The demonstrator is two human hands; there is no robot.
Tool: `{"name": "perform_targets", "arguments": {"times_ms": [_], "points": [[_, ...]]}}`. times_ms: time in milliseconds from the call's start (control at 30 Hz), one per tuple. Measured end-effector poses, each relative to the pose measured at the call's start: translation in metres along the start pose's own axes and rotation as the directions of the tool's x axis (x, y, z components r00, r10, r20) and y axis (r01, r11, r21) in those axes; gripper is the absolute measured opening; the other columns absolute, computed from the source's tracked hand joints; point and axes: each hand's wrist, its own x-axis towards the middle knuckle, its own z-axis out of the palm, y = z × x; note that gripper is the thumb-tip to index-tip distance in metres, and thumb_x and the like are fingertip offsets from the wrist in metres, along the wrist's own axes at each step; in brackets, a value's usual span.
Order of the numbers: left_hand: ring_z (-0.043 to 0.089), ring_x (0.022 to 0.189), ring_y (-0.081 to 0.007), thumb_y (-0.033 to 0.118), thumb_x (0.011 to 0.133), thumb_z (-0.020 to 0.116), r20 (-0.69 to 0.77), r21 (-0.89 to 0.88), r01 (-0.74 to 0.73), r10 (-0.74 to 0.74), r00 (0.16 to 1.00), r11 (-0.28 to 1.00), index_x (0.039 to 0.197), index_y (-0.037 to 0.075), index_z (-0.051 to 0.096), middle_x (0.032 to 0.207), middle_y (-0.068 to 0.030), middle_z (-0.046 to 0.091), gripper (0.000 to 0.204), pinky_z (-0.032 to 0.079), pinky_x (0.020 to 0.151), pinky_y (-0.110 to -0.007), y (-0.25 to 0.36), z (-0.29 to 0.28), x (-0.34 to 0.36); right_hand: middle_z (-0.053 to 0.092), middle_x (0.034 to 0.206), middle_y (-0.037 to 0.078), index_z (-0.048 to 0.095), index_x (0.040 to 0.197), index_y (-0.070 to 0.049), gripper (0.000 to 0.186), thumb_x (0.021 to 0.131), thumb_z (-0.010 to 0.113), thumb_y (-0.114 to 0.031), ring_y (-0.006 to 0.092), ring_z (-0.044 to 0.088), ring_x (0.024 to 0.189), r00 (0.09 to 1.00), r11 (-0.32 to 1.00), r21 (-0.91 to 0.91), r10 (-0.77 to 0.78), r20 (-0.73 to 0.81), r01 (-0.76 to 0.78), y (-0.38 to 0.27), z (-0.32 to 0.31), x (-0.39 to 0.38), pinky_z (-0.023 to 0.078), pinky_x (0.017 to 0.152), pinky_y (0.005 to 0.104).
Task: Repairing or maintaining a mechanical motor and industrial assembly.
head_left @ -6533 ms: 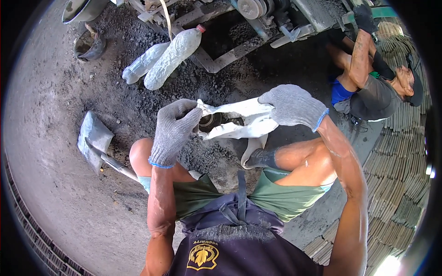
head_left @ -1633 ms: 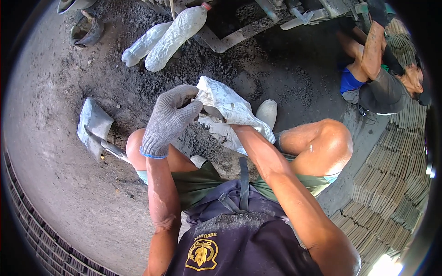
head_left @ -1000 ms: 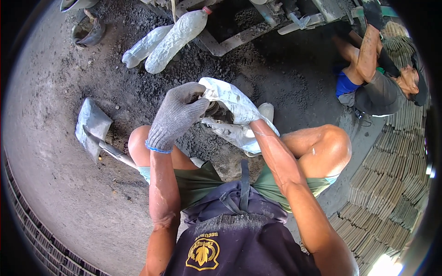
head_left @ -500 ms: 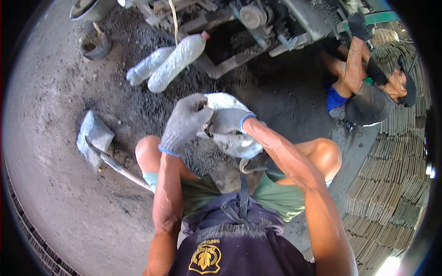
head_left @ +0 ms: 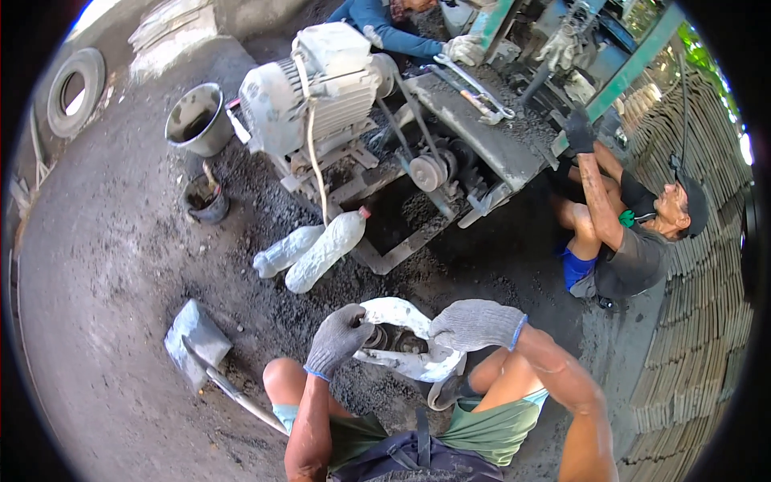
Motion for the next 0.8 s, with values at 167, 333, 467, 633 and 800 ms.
{"name": "perform_targets", "arguments": {"times_ms": [167,333,467,633,800], "points": [[0.067,0.088,-0.037,0.03,0.078,0.066,0.105,0.157,-0.06,0.044,0.993,0.986,0.099,0.006,0.067,0.092,-0.0202,0.067,0.032,0.052,0.075,-0.044,0.028,-0.001,0.022,0.067,0.078,0.018,0.069,0.091,-0.007,0.024,0.086,0.057,-0.027,0.0389,0.066,0.074,0.99,0.938,-0.319,0.119,-0.068,-0.135,-0.005,-0.012,-0.01,0.051,0.063,0.0489],[0.067,0.073,-0.0307,0.026,0.079,0.065,0.217,0.17,-0.109,0.071,0.974,0.979,0.096,0.002,0.067,0.079,-0.0165,0.064,0.029,0.051,0.066,-0.041,0.019,-0.002,0.033,0.066,0.078,0.018,0.066,0.088,-0.006,0.022,0.088,0.055,-0.024,0.0391,0.064,0.07,0.99,0.957,-0.282,0.029,-0.137,-0.067,-0.004,-0.006,0.0,0.05,0.058,0.0495],[0.065,0.06,-0.0196,0.023,0.079,0.065,0.222,0.067,-0.099,0.081,0.972,0.993,0.093,-0.001,0.067,0.071,-0.0125,0.063,0.027,0.049,0.058,-0.034,0.008,0.002,0.035,0.066,0.078,0.019,0.066,0.086,-0.005,0.02,0.088,0.054,-0.022,0.0389,0.066,0.072,0.971,0.962,-0.255,0.033,-0.236,-0.094,0.002,-0.006,-0.01,0.051,0.059,0.0491],[0.066,0.061,-0.022,0.022,0.079,0.065,0.185,0.089,-0.074,0.056,0.981,0.993,0.094,0.0,0.068,0.072,-0.0139,0.065,0.026,0.05,0.059,-0.035,0.006,0.003,0.043,0.067,0.078,0.018,0.066,0.088,-0.005,0.019,0.088,0.054,-0.02,0.0381,0.067,0.073,0.969,0.944,-0.297,0.072,-0.235,-0.142,-0.002,-0.014,-0.008,0.053,0.061,0.0483],[0.067,0.065,-0.0258,0.022,0.08,0.066,0.203,0.141,-0.089,0.059,0.977,0.986,0.094,0.001,0.068,0.076,-0.0153,0.066,0.026,0.051,0.061,-0.036,0.009,0.008,0.049,0.067,0.077,0.017,0.067,0.089,-0.005,0.015,0.086,0.056,-0.016,0.0369,0.068,0.074,0.967,0.939,-0.302,0.096,-0.236,-0.167,-0.004,-0.019,-0.013,0.054,0.062,0.0477]]}}
